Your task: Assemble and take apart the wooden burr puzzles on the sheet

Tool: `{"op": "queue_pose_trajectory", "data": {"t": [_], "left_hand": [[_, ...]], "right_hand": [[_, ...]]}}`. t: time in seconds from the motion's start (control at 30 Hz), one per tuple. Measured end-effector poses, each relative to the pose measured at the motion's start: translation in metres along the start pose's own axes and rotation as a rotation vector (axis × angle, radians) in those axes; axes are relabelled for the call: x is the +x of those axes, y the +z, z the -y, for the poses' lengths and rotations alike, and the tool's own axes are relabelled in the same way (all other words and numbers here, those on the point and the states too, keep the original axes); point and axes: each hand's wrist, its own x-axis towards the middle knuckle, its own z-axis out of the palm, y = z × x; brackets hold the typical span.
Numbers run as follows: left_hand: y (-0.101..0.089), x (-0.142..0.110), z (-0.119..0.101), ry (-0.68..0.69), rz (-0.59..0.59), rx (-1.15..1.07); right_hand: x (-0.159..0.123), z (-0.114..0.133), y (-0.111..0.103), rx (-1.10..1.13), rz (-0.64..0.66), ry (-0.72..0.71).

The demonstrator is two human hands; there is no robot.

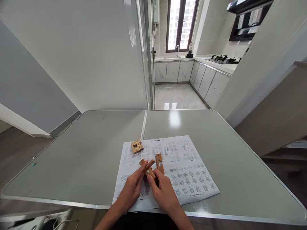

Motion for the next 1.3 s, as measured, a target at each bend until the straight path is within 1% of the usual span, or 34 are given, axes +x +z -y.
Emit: {"op": "queue_pose_trajectory", "data": {"t": [0.23, 0.33, 0.43, 0.53, 0.7, 0.8, 0.9, 1.0, 1.03, 1.07, 1.13, 1.23, 1.3], "left_hand": [[0.002, -0.001, 0.002, 0.008, -0.013, 0.003], [0.001, -0.001, 0.001, 0.006, -0.022, -0.012], [-0.001, 0.000, -0.001, 0.005, -0.004, -0.035], [-0.001, 0.000, -0.001, 0.012, 0.017, -0.036], [0.000, 0.000, 0.002, 0.012, 0.022, -0.026], [0.000, 0.000, 0.002, -0.002, 0.028, -0.016], [-0.001, 0.000, 0.001, -0.005, 0.018, -0.021], [-0.001, 0.000, 0.000, -0.023, -0.027, -0.012], [-0.001, 0.001, 0.000, -0.034, -0.041, -0.003], [-0.001, 0.001, 0.000, -0.045, -0.046, 0.006], [-0.001, 0.001, 0.000, -0.061, -0.036, 0.011], [0.000, 0.002, -0.001, -0.068, -0.019, -0.007], [0.000, 0.003, -0.001, -0.075, -0.022, -0.017]], "right_hand": [[0.000, -0.003, 0.001, 0.019, 0.015, 0.009], [-0.001, -0.005, 0.001, 0.052, 0.042, 0.044], [-0.003, -0.005, 0.001, 0.083, 0.044, 0.064], [-0.004, -0.005, 0.001, 0.088, 0.028, 0.053], [-0.004, -0.004, 0.000, 0.067, 0.022, 0.037], [-0.005, -0.005, 0.000, 0.083, 0.036, 0.054], [-0.007, -0.002, -0.006, 0.091, 0.079, 0.071], [-0.009, 0.000, -0.020, 0.058, 0.146, 0.071], [-0.010, 0.000, -0.025, 0.031, 0.134, 0.067], [-0.010, -0.001, -0.030, -0.018, 0.089, 0.052], [-0.009, -0.007, -0.037, -0.154, -0.052, 0.004], [-0.004, -0.019, -0.038, -0.370, -0.262, -0.029], [0.001, -0.027, -0.033, -0.476, -0.328, -0.032]]}}
